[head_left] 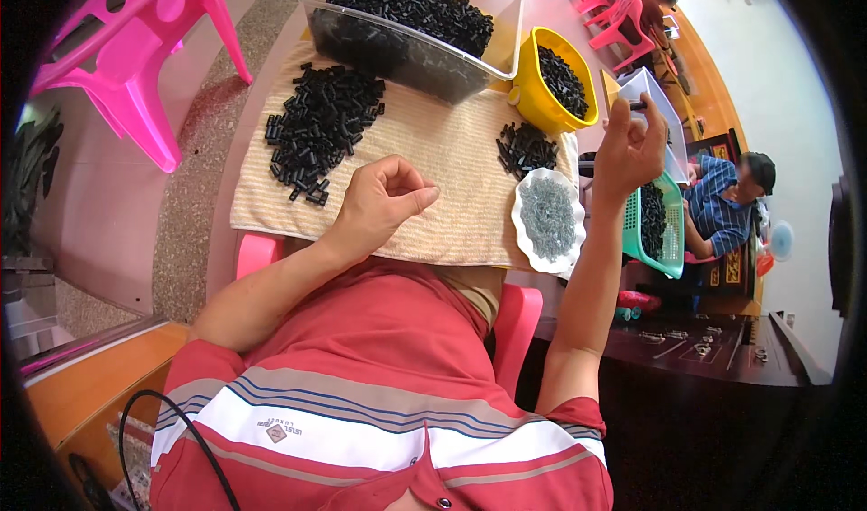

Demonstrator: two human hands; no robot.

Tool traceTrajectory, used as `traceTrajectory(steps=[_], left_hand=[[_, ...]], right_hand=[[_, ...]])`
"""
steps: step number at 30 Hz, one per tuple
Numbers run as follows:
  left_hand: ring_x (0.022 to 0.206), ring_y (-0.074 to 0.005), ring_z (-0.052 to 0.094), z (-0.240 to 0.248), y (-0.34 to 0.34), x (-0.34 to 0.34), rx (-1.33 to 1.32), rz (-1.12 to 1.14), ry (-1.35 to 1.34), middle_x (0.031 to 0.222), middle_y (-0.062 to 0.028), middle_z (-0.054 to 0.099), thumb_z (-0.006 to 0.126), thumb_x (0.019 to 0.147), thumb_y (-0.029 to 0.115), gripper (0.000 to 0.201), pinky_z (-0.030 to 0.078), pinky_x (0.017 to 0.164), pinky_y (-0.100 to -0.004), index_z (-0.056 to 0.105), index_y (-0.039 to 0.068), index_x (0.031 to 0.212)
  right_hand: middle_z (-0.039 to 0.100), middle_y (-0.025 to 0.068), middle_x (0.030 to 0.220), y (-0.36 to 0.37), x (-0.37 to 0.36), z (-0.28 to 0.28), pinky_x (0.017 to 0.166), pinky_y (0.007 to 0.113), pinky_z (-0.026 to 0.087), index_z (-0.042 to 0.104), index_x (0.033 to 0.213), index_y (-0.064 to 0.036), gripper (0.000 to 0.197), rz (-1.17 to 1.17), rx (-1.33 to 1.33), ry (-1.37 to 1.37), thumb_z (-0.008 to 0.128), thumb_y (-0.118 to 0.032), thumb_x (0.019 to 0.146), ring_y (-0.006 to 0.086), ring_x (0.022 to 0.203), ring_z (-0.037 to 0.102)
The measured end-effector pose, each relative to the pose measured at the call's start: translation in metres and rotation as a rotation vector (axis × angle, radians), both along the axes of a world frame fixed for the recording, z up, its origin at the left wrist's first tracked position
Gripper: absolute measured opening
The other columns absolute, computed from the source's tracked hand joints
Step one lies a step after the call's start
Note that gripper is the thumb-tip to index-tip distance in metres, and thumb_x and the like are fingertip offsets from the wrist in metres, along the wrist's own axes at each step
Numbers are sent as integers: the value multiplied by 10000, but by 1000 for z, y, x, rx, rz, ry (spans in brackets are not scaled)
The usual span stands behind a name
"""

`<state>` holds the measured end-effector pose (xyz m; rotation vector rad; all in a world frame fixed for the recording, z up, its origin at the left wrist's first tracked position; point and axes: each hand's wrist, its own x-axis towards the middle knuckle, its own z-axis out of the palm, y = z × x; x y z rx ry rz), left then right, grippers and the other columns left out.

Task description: The person assembles small components by picking up black plastic parts and small metal pins from the table and inserting the pins into the plastic parts by hand.

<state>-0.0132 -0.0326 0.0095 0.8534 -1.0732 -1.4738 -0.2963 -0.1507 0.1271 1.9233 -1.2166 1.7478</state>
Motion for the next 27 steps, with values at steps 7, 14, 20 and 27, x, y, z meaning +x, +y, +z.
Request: traceTrajectory(steps=[7,14,20,27], left_hand=[[728,-46,591,5,-9,7,-70,106,-113,788,0,653,724,881,69,117,482,658,-212,623,8,871],[742,-48,613,15,-26,36,-227,337,-258,807,-13,678,723,872,62,99,505,681,-217,648,-1,889],[789,-55,625,21,-26,49,-291,279,-502,845,-17,695,715,887,61,95,508,716,-217,653,7,935],[725,-97,660,25,-26,56,-433,354,-814,786,-69,694,718,864,81,101,526,674,-254,668,10,917]], right_hand=[[729,130,1047,-58,-39,-10,821,366,524,721,1141,-55,397,-487,400,420,762,-306,837,273,919,711],[722,110,835,20,28,-47,621,288,517,720,973,-12,171,140,581,286,754,-130,854,172,662,673],[696,123,939,80,92,-79,647,342,538,719,987,-36,222,475,962,455,784,-146,805,265,707,678],[660,127,1102,87,106,-95,799,438,527,704,1093,-72,266,445,978,700,688,-165,844,353,893,664]])
